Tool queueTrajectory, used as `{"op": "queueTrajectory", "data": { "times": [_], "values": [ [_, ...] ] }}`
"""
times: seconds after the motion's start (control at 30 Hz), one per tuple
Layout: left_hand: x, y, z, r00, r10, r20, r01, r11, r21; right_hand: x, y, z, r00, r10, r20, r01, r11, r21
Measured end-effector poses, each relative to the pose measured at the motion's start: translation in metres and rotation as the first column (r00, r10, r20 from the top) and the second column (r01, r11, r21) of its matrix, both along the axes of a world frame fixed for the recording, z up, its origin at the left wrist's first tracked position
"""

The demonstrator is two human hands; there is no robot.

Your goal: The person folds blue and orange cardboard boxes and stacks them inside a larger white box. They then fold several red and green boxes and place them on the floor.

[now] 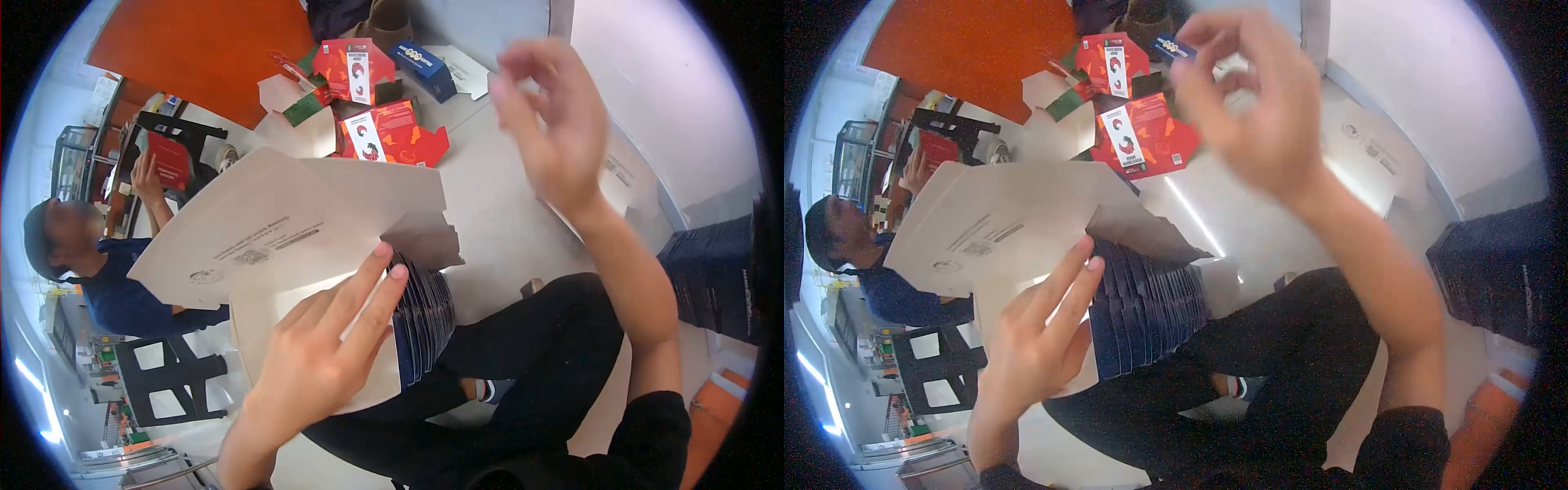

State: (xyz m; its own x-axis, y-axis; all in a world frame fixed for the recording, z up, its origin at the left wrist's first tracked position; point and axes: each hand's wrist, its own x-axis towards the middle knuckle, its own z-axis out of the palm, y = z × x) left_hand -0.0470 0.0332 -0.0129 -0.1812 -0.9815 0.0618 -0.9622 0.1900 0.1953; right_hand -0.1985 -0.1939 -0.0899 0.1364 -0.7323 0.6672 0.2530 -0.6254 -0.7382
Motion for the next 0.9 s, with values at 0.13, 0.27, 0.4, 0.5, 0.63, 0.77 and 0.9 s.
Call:
{"op": "queueTrajectory", "data": {
  "times": [0.13, 0.27, 0.4, 0.5, 0.63, 0.77, 0.9],
  "values": [
    [-0.001, 0.003, 0.008, 0.994, -0.064, 0.089, 0.070, 0.996, -0.057, 0.055, -0.118, -0.060, 0.924, -0.214, -0.318, 0.220, 0.975, -0.019],
    [-0.010, 0.016, 0.026, 0.903, 0.101, -0.418, -0.069, 0.994, 0.090, 0.124, -0.206, -0.151, 0.764, -0.078, -0.641, 0.358, 0.877, 0.320],
    [-0.006, 0.015, 0.016, 0.989, -0.135, 0.058, 0.116, 0.958, 0.262, 0.164, -0.220, -0.178, 0.811, -0.020, -0.585, 0.357, 0.809, 0.467],
    [-0.011, 0.017, 0.007, 0.987, -0.155, 0.051, 0.131, 0.938, 0.320, 0.177, -0.233, -0.196, 0.784, 0.217, -0.581, 0.307, 0.677, 0.668],
    [-0.006, 0.021, 0.010, 0.985, -0.151, 0.081, 0.122, 0.949, 0.290, 0.175, -0.222, -0.207, 0.892, 0.229, -0.390, 0.151, 0.662, 0.734],
    [0.019, 0.046, 0.023, 0.981, 0.184, 0.055, -0.175, 0.974, -0.142, 0.121, -0.195, -0.143, 0.868, 0.414, -0.275, -0.165, 0.762, 0.626],
    [0.076, 0.064, 0.016, 0.835, 0.450, -0.318, -0.516, 0.841, -0.165, 0.037, -0.128, -0.034, 0.886, 0.415, -0.207, -0.253, 0.806, 0.535]
  ]
}}
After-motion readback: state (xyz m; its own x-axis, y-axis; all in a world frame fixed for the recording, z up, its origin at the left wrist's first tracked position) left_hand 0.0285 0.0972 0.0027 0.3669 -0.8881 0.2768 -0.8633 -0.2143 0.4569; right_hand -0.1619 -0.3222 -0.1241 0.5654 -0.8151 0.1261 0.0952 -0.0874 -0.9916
